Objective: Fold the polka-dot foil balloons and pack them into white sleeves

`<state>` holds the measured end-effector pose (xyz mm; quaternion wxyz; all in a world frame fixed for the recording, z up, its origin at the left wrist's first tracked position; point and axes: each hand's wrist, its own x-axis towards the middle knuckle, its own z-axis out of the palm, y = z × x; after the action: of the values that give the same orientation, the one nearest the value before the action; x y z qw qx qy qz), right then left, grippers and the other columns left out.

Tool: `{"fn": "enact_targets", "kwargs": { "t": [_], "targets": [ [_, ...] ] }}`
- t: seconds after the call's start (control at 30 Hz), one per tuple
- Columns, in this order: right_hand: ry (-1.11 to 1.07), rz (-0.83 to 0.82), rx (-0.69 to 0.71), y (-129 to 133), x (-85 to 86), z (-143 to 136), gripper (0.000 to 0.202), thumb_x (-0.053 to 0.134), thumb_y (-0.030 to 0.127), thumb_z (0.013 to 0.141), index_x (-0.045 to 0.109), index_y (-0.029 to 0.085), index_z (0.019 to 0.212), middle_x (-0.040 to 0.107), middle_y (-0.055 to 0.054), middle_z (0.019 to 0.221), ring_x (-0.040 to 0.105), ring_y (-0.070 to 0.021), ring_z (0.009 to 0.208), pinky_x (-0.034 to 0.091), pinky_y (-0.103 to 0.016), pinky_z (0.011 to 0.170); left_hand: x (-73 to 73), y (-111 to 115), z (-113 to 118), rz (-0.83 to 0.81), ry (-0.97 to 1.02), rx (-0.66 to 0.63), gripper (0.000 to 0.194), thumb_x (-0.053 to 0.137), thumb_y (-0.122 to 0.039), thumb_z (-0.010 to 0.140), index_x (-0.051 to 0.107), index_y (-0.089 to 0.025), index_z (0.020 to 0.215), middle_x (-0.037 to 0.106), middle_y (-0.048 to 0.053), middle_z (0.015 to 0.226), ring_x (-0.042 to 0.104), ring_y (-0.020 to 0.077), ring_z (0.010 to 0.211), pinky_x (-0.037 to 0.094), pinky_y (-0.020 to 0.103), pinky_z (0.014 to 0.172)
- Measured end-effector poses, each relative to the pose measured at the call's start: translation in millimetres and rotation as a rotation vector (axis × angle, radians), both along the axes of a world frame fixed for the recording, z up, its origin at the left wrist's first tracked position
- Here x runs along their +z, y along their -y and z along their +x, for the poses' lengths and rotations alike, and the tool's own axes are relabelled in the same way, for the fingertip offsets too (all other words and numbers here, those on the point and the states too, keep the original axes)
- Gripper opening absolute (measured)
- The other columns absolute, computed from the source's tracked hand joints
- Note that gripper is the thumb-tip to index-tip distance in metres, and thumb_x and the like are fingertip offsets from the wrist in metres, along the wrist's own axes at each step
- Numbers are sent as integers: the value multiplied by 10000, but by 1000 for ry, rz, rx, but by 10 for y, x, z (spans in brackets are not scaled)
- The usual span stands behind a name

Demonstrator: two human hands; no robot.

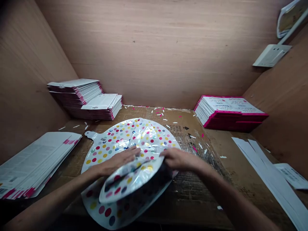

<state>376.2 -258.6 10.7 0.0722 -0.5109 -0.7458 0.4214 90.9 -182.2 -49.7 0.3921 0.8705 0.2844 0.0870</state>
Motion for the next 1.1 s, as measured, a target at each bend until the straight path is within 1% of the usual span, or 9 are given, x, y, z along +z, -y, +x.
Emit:
{"fn": "enact_targets", "kwargs": {
  "t": [0.1, 0.2, 0.3, 0.43, 0.6, 0.73, 0.83, 0.97, 1.1],
  "targets": [
    [-97, -223, -242, -722, 209, 180, 178, 638, 315, 789, 671, 148, 738, 654, -18, 621, 582, -132, 552, 437, -203, 488, 156, -201, -29, -481, 232, 183, 686, 377, -728, 857, 637, -228, 1249, 652, 74, 1290, 550, 301, 1246, 415, 433, 1055],
    [-125, -118, -595, -1058, 138, 295, 289, 738, 398, 714, 638, 143, 623, 635, -27, 579, 544, -127, 523, 403, -212, 468, 123, -352, 31, -711, 339, 361, 687, 449, -766, 786, 696, -172, 1027, 741, 107, 1005, 678, 276, 965, 508, 396, 889],
    [-172, 8, -740, -866, -79, 375, 418, 631, 560, 790, 673, 144, 767, 691, -66, 725, 614, -173, 668, 465, -238, 557, -43, -428, 143, -519, 320, 575, 492, 671, -636, 680, 649, -163, 812, 685, 32, 742, 637, 186, 684, 499, 283, 652],
    [-447, 151, -816, -193, -547, 441, 556, 564, 675, 802, 640, 173, 1028, 708, -81, 937, 649, -209, 812, 521, -290, 693, -252, -511, 247, -382, 290, 714, 374, 645, -530, 687, 522, -182, 626, 480, -57, 523, 457, 104, 490, 332, 208, 472],
    [-96, 417, -973, 115, -1067, 387, 497, 479, 669, 842, 577, 198, 719, 603, -19, 624, 554, -183, 594, 406, -266, 510, -383, -597, 262, -261, 205, 784, 249, 636, -401, 692, 547, -177, 629, 498, -48, 527, 478, 112, 508, 333, 211, 478],
    [304, 487, -993, -69, -1051, 315, 356, 447, 433, 911, 653, 152, 987, 692, -91, 842, 632, -236, 774, 434, -301, 640, -332, -527, 274, -135, 118, 828, 178, 619, -324, 725, 640, -157, 782, 622, 12, 622, 606, 179, 627, 456, 265, 591],
    [422, 470, -959, -139, -1004, 306, 373, 443, 341, 910, 626, 137, 1162, 705, -116, 932, 656, -258, 854, 451, -319, 695, -184, -426, 348, 10, 79, 853, 346, 608, -269, 751, 637, -144, 1072, 710, 106, 934, 651, 278, 919, 494, 390, 826],
    [423, 481, -916, -70, -1006, 310, 379, 419, 326, 930, 609, 137, 1198, 711, -111, 933, 666, -248, 887, 478, -319, 737, -97, -421, 564, 501, 10, 656, 533, 537, -322, 873, 475, -130, 1366, 434, 176, 1485, 327, 337, 1402, 297, 489, 1119],
    [540, 735, -738, 55, -905, 178, 492, 451, 393, 939, 514, 90, 1322, 646, -199, 1178, 619, -307, 1058, 484, -416, 870, -324, -572, 715, 639, -249, 455, 595, 417, -460, 950, 451, -80, 1406, 348, 213, 1534, 225, 378, 1449, 220, 555, 1147]
  ]
}}
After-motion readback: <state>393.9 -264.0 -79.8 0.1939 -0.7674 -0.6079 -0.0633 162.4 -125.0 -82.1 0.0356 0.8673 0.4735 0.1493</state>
